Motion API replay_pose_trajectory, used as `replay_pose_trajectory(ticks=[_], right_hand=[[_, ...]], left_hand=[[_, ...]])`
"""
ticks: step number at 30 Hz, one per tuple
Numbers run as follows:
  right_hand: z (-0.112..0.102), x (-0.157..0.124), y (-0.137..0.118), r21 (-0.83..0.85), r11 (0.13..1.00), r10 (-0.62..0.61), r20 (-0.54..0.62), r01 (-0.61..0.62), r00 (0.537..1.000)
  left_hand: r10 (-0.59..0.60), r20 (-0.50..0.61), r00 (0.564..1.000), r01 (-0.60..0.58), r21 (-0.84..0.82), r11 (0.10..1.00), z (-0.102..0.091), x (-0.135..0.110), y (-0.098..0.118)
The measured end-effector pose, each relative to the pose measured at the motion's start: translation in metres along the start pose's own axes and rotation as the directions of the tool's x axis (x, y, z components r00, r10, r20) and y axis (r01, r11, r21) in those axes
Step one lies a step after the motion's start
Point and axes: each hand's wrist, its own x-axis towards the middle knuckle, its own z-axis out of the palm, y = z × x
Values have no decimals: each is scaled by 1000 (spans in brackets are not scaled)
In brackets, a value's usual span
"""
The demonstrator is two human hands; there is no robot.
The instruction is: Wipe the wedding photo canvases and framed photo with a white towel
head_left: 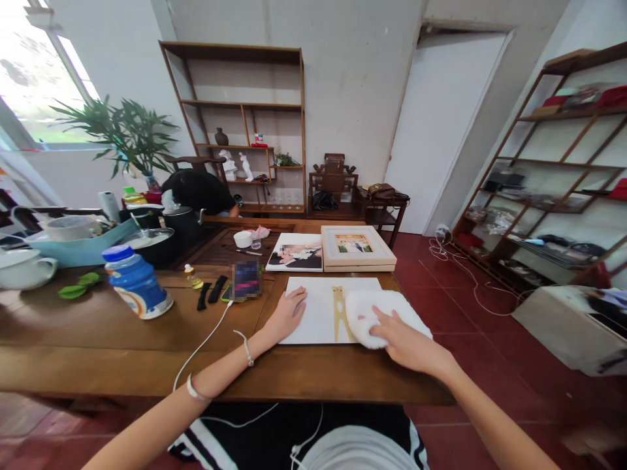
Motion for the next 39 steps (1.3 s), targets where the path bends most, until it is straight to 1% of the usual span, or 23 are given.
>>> replay_pose_trajectory(ticks=[2,3,5,7,12,14,16,18,21,23,27,29,30,31,33,37,39], right_hand=[[-3,-21,-13,33,999,-8,56,6,998],[-5,-26,-16,50,999,-11,72,7,997],[-6,-24,-14,74,997,-8,73,2,997],[-6,-9,-4,79,997,-2,46,-2,999],[-8,53,32,23,999,34,-49,-33,998],[-9,72,42,-19,999,41,-91,-43,995],[-9,83,46,-55,997,45,-121,-52,992],[-8,84,46,-75,995,53,-138,-64,989],[-6,66,34,-68,995,71,-103,-78,992],[-5,42,19,-40,997,59,-46,-61,997],[-4,-13,-12,32,999,-12,47,10,999],[-5,-28,-20,60,998,-21,74,17,997],[-6,-30,-20,72,997,-24,79,18,997],[-7,-28,-17,81,996,-28,77,22,997],[-8,-14,-6,89,996,-38,59,32,998],[-10,39,20,51,998,-23,-20,24,1000],[-10,63,25,35,999,1,-85,2,996]], left_hand=[[-4,5,1000,4,1,1000,0,0,1],[-6,7,1000,6,2,1000,-1,0,1],[-7,10,1000,7,4,1000,-1,0,2],[-8,12,1000,8,5,1000,-1,0,1],[-2,12,1000,2,2,1000,0,0,-1],[2,11,1000,-2,-5,1000,1,0,-3],[9,7,1000,-9,-12,1000,2,0,-4],[15,3,1000,-15,-12,1000,2,0,-5],[13,2,1000,-13,-8,1000,1,0,-3],[7,6,1000,-7,-7,1000,0,0,-1],[4,3,1000,-4,-11,1000,0,0,0],[8,-2,1000,-8,-19,1000,0,0,0],[8,-4,1000,-8,-24,1000,1,0,-1],[8,-6,1000,-8,-29,1000,1,0,-1],[6,-8,1000,-6,-37,999,2,0,-2],[1,0,1000,-1,-30,1000,2,-1,-3],[5,1,1000,-5,-23,1000,2,-1,-2]])
